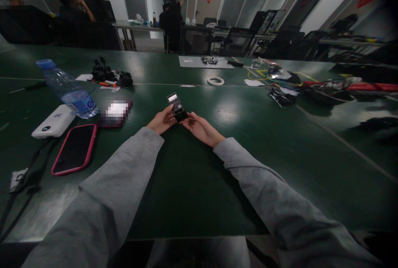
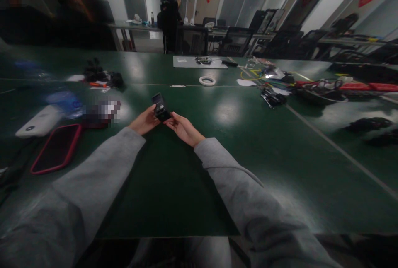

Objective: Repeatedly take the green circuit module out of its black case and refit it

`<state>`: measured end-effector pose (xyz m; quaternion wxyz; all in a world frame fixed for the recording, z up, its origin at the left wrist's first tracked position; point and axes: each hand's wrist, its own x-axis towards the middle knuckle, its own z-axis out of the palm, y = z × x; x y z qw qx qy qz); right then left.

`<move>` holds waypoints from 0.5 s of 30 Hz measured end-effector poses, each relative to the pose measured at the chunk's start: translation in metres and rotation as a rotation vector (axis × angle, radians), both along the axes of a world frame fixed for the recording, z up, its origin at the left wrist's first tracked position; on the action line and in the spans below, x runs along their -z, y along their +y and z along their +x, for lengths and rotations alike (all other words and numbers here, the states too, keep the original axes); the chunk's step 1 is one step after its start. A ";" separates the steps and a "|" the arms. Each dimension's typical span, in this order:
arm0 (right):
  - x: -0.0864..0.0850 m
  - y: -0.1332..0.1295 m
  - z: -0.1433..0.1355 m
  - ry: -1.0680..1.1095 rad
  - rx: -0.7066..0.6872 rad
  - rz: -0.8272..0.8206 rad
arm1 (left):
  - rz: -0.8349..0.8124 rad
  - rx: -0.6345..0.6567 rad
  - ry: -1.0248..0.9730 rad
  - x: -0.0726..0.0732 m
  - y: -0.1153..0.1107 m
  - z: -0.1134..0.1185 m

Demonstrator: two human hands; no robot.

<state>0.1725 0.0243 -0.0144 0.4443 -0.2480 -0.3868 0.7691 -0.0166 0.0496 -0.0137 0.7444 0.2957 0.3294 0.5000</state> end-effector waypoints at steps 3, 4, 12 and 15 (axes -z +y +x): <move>-0.001 0.000 -0.001 0.023 0.017 -0.047 | 0.071 -0.020 0.054 0.000 -0.002 0.003; -0.002 0.000 -0.001 0.032 0.024 -0.066 | 0.101 -0.047 0.081 0.000 -0.003 0.005; -0.002 0.003 0.002 0.043 0.066 -0.062 | 0.460 -0.469 0.582 0.000 -0.009 0.014; -0.001 0.004 0.003 0.015 0.050 -0.037 | 0.650 -0.535 0.741 -0.003 -0.013 0.011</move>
